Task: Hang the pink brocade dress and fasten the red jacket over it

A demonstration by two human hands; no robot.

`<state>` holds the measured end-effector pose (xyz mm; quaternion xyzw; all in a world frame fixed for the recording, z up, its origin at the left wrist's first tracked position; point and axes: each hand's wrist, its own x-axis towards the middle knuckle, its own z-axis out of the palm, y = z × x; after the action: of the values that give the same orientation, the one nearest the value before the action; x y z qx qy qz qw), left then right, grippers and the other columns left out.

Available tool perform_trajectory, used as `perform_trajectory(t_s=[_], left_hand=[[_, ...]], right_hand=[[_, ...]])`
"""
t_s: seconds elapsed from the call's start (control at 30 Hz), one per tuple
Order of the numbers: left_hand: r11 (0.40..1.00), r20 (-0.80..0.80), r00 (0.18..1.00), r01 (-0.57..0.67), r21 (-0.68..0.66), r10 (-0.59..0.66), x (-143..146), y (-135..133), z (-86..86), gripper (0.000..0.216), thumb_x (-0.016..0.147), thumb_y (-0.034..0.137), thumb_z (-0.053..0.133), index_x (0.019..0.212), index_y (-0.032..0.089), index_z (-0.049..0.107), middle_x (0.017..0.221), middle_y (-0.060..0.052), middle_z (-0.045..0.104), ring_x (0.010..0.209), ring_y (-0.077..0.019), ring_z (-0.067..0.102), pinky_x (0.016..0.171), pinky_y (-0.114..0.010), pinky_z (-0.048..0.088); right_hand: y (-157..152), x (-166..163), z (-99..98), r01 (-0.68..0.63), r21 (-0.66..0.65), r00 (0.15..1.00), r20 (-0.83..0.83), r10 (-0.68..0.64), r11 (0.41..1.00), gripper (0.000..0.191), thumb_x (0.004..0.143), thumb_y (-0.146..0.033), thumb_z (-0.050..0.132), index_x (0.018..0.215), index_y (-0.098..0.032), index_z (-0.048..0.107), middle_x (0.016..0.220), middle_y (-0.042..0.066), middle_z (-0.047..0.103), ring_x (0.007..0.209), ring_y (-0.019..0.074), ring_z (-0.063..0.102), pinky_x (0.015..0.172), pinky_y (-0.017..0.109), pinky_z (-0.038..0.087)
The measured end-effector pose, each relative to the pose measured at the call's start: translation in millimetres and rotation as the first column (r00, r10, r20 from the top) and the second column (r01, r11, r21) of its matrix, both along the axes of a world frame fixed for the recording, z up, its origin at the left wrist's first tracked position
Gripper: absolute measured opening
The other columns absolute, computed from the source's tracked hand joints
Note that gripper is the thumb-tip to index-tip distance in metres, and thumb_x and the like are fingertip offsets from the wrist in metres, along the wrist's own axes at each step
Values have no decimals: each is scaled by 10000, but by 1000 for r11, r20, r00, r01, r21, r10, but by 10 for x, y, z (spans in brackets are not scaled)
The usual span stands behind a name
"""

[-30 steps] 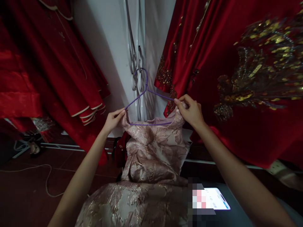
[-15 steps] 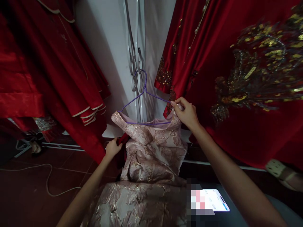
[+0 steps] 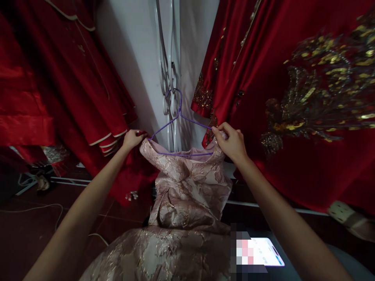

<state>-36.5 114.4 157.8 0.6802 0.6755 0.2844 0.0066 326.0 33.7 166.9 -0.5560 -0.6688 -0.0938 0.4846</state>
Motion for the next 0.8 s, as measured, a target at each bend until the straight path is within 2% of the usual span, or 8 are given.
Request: perform_trajectory(t_s=[0.07,0.13,0.27,0.43,0.5,0.63,0.73,0.8], left_hand=[[999,-122,992,-11,32,15,242,17,237,330,737,432,523,916,197,672,913,-114,669,852,-255,611,693,-298,438],[999,-207,978,-8,54,19,365,-69,342,349,733,421,527,952,188,665,953,-142,657,887,-280,606,727,-328,444],[999,-252,968,17,37,-7,218,-269,272,347,752,423,509,959,193,667,943,-145,660,881,-282,609,754,-347,449],[998,-205,978,55,31,-47,15,-254,227,311,754,399,526,920,183,675,889,-139,669,841,-269,614,736,-323,448],[996,-169,984,72,45,-63,161,-240,319,256,742,351,551,872,169,675,856,-142,664,853,-272,609,752,-325,442],[968,-80,984,172,185,-160,725,-359,595,181,777,253,514,822,140,649,833,-148,640,918,-279,584,805,-347,415],[912,-39,955,294,285,-296,1014,-500,749,181,814,219,467,866,137,620,827,-123,628,920,-274,576,811,-359,400],[893,-49,935,349,285,-350,1039,-556,790,176,822,229,466,883,141,606,826,-113,621,919,-274,573,814,-363,395]], right_hand=[[-97,-34,46,47,27,999,27,-47,999,303,828,-487,449,697,-222,516,577,-7,541,542,143,500,602,274,355],[-178,-59,83,90,55,994,51,-92,994,302,831,-481,448,688,-222,507,585,0,550,583,158,519,625,281,353],[-246,-73,127,119,43,989,83,-122,992,302,837,-487,429,697,-230,504,609,17,561,640,181,536,651,294,354],[-277,-112,172,108,4,989,104,-108,994,303,842,-495,412,707,-240,504,636,28,577,649,192,538,668,308,359],[-314,-162,188,93,8,987,131,-94,996,298,847,-487,404,712,-239,501,662,28,589,658,192,539,681,311,360],[-383,-256,175,103,12,980,172,-104,995,289,847,-470,398,710,-236,498,655,28,579,640,190,531,661,303,354],[-361,-247,145,64,-93,988,144,-50,994,316,827,-506,417,685,-235,498,558,-2,522,545,163,494,573,268,340],[-286,-207,140,19,-149,996,86,-6,989,387,820,-550,400,632,-224,493,504,-17,478,510,145,476,525,249,326]])
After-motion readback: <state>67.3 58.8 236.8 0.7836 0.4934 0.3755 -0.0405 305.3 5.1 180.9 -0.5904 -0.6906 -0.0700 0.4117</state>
